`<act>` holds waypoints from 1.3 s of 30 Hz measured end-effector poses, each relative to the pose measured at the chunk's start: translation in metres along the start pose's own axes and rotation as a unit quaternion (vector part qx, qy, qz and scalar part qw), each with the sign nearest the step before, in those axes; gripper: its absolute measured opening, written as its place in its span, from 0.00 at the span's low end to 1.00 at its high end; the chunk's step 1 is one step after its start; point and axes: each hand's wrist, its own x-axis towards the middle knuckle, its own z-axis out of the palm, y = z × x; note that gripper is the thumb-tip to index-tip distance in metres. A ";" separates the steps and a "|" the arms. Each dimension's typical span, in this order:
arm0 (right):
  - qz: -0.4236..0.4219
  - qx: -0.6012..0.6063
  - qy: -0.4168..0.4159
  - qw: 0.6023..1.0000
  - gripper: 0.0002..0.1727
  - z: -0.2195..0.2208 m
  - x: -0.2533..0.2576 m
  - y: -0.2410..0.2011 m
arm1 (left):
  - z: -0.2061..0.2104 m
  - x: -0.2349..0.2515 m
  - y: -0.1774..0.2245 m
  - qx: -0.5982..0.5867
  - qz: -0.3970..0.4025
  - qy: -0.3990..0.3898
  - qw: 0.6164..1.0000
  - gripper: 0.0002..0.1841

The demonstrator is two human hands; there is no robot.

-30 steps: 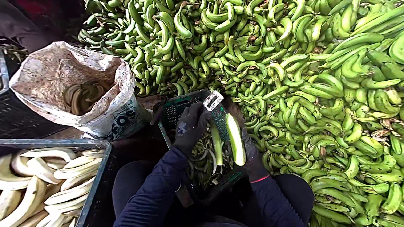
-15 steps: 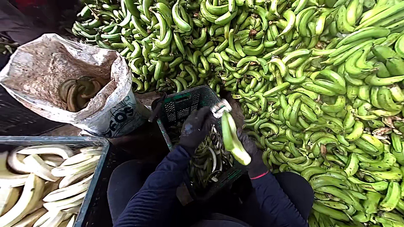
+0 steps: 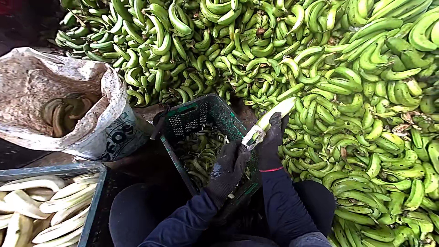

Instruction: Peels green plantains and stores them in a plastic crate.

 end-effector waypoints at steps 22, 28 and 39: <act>0.167 -0.236 -0.452 0.844 0.33 -0.051 0.014 0.007 | -0.041 0.057 -0.051 0.102 -0.052 -0.004 0.993 0.25; 0.070 -0.339 -0.458 0.818 0.35 -0.057 0.016 0.024 | -0.034 0.061 -0.050 0.262 -0.078 -0.009 0.962 0.24; 0.269 0.270 -0.111 0.918 0.23 -0.031 0.021 0.016 | 0.007 0.030 -0.038 0.127 0.085 0.009 0.988 0.29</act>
